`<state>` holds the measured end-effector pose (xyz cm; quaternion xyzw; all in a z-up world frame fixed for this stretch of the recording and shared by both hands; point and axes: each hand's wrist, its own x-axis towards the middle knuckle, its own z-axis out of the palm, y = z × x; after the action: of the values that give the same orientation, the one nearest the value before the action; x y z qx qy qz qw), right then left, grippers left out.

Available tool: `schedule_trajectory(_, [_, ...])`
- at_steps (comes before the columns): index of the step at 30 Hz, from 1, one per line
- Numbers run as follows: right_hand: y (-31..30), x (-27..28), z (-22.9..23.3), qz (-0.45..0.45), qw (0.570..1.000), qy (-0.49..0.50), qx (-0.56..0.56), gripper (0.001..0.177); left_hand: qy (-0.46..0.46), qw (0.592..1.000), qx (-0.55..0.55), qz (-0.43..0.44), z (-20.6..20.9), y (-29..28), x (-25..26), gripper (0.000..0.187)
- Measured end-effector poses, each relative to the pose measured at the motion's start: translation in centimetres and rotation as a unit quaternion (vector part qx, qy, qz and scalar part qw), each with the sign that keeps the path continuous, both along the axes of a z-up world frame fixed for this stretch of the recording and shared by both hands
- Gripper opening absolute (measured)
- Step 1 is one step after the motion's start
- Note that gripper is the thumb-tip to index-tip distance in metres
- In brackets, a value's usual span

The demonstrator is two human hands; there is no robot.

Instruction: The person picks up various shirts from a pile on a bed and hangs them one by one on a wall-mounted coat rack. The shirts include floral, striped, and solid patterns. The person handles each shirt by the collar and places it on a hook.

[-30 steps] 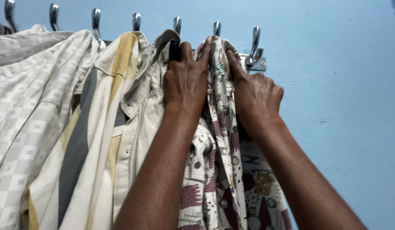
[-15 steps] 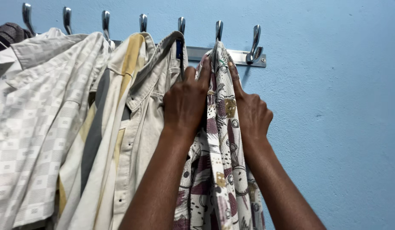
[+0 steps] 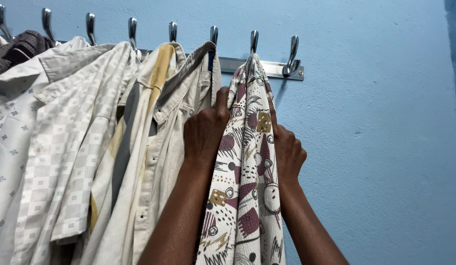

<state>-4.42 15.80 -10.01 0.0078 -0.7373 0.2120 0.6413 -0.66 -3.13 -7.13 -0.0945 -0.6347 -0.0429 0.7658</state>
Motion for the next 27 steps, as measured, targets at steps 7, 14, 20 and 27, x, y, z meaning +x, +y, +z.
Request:
schedule_trajectory(7, [-0.6, 4.5, -1.1, -0.118, 0.985, 0.052, 0.110, 0.102, -0.127, 0.987, -0.100, 0.016, -0.6, -3.0, 4.9, 0.010])
schedule_trajectory(14, [-0.8, 6.3, -3.0, -0.053, 0.992, 0.029, 0.108, 0.102, -0.240, 0.961, -0.132, 0.045, -1.6, -4.0, 6.9, 0.018])
schedule_trajectory(20, [-0.5, 5.9, -2.8, -0.115, 0.985, 0.051, 0.120, 0.096, -0.276, 0.941, -0.196, 0.024, -3.1, -5.2, 7.3, 0.027])
schedule_trajectory(27, [0.2, 5.9, -3.3, -0.095, 0.987, 0.064, 0.115, 0.084, -0.273, 0.922, -0.270, 0.054, -4.2, -7.1, 8.9, 0.026])
